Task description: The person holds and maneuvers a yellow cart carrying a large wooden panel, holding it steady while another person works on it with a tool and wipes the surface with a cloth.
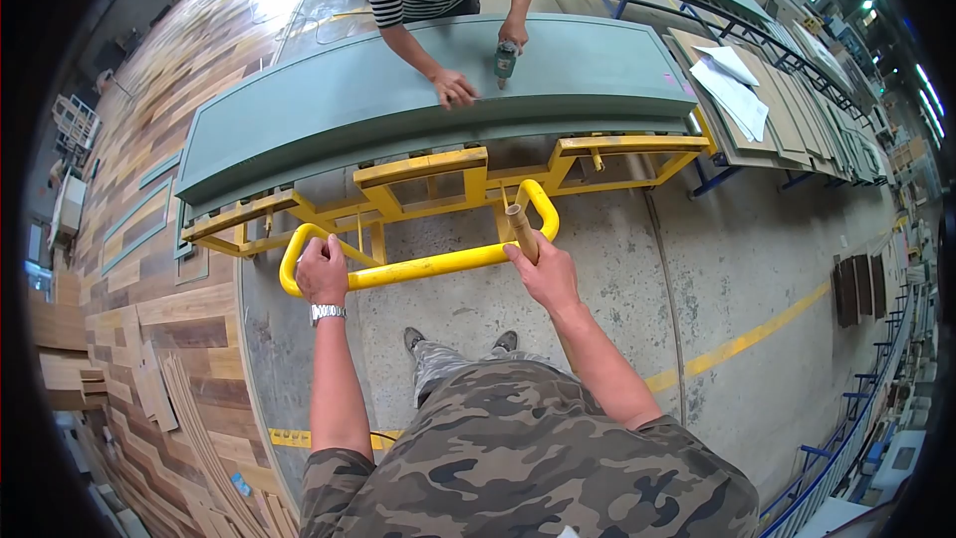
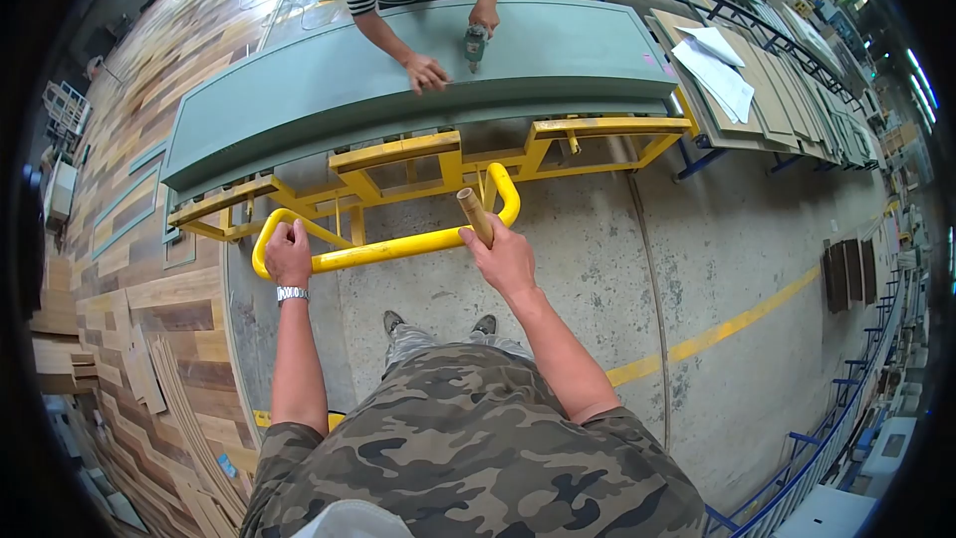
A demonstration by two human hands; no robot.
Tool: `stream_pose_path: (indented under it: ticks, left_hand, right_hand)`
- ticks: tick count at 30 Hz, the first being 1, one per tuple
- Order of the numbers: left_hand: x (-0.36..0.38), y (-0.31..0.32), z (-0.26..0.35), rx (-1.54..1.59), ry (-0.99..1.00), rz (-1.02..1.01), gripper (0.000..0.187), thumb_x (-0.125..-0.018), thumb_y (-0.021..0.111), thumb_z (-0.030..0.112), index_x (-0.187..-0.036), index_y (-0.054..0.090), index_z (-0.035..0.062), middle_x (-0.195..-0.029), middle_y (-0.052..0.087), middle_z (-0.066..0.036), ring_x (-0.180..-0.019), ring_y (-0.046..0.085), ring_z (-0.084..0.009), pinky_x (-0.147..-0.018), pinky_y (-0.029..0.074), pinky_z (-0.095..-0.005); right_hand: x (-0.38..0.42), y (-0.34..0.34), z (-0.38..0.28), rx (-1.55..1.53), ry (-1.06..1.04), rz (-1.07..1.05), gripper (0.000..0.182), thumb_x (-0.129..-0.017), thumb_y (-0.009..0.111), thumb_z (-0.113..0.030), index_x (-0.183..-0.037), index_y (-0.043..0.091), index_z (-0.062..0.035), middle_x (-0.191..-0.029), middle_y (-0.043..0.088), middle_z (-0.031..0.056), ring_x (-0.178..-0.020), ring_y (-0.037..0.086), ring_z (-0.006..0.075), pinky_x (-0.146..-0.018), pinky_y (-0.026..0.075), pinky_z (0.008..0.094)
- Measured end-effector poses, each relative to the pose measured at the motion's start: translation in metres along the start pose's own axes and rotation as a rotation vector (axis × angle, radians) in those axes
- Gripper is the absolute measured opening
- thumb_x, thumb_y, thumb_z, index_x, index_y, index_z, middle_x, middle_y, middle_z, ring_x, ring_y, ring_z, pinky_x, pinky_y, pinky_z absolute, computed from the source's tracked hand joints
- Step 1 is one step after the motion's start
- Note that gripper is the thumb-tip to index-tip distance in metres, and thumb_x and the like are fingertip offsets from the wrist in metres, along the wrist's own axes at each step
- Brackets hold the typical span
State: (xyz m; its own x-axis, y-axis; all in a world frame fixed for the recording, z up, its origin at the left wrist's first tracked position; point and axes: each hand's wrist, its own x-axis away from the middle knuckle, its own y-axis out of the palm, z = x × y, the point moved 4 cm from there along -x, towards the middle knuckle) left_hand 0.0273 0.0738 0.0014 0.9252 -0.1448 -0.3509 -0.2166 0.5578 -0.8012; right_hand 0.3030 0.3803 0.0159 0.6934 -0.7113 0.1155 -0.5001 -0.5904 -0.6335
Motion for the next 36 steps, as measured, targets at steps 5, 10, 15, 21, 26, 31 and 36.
stream_pose_path:
  ticks: [5, 10, 15, 21, 26, 31, 36]
  left_hand:
    - [0.0003, -0.0014, 0.0018, -0.003, -0.003, -0.003, 0.036, -0.099, 0.073, 0.032, -0.075, 0.064, 0.0067, -0.073, 0.07, -0.014, -0.07, 0.069, -0.0363, -0.064, 0.052, -0.0483]
    - [0.0014, -0.0024, -0.0009, -0.002, -0.009, 0.003, 0.037, -0.098, 0.074, 0.032, -0.074, 0.064, 0.0065, -0.073, 0.07, -0.014, -0.07, 0.069, -0.0363, -0.064, 0.052, -0.0486]
    - [0.0, -0.0022, 0.0023, -0.016, -0.017, -0.005, 0.036, -0.098, 0.074, 0.032, -0.075, 0.065, 0.0057, -0.073, 0.07, -0.014, -0.07, 0.069, -0.037, -0.064, 0.052, -0.0489]
    - [-0.0006, -0.0015, 0.0009, -0.001, -0.028, -0.025, 0.037, -0.099, 0.073, 0.033, -0.076, 0.065, 0.0059, -0.073, 0.071, -0.014, -0.071, 0.069, -0.0379, -0.065, 0.052, -0.0497]
    - [0.0009, 0.0002, -0.0023, -0.002, -0.008, -0.012, 0.037, -0.099, 0.073, 0.034, -0.076, 0.065, 0.006, -0.073, 0.07, -0.014, -0.071, 0.069, -0.0379, -0.064, 0.052, -0.0499]
    - [-0.0006, -0.0022, -0.0007, -0.02, 0.006, -0.001, 0.037, -0.099, 0.073, 0.034, -0.076, 0.066, 0.0063, -0.073, 0.07, -0.014, -0.071, 0.069, -0.0377, -0.065, 0.052, -0.05]
    - [0.0005, -0.0002, 0.0002, -0.009, -0.01, -0.002, 0.037, -0.099, 0.073, 0.034, -0.076, 0.066, 0.0066, -0.075, 0.071, -0.014, -0.072, 0.07, -0.0374, -0.065, 0.052, -0.0493]
  right_hand:
    - [-0.0017, 0.0, -0.0003, -0.004, -0.003, -0.002, 0.05, -0.098, 0.076, -0.052, -0.129, 0.072, -0.0126, -0.09, 0.078, 0.0152, -0.086, 0.077, 0.0368, -0.077, 0.059, 0.0448]
    - [-0.0004, 0.0021, 0.0018, -0.012, -0.06, 0.03, 0.051, -0.098, 0.073, -0.055, -0.132, 0.07, -0.0165, -0.09, 0.078, 0.0176, -0.087, 0.075, 0.0416, -0.075, 0.057, 0.05]
    - [0.0013, 0.0029, 0.0036, -0.019, -0.025, 0.009, 0.051, -0.098, 0.073, -0.055, -0.132, 0.07, -0.017, -0.09, 0.078, 0.0175, -0.088, 0.075, 0.0418, -0.075, 0.058, 0.0498]
    - [0.0019, 0.002, 0.001, -0.015, -0.018, 0.001, 0.051, -0.099, 0.073, -0.055, -0.133, 0.07, -0.0169, -0.091, 0.078, 0.0175, -0.088, 0.075, 0.0416, -0.075, 0.058, 0.0495]
    - [-0.0007, 0.0011, 0.0016, -0.001, -0.015, -0.003, 0.052, -0.098, 0.073, -0.055, -0.133, 0.07, -0.0166, -0.092, 0.078, 0.0171, -0.088, 0.076, 0.0412, -0.075, 0.058, 0.0493]
    - [-0.0003, 0.0017, 0.0006, 0.002, -0.015, 0.014, 0.05, -0.098, 0.076, -0.051, -0.131, 0.071, -0.0129, -0.092, 0.079, 0.0154, -0.087, 0.077, 0.0368, -0.077, 0.058, 0.0446]
    - [-0.0005, 0.0011, 0.002, 0.003, 0.003, -0.011, 0.054, -0.098, 0.073, -0.056, -0.135, 0.07, -0.0167, -0.094, 0.079, 0.0172, -0.091, 0.076, 0.0406, -0.078, 0.059, 0.0487]
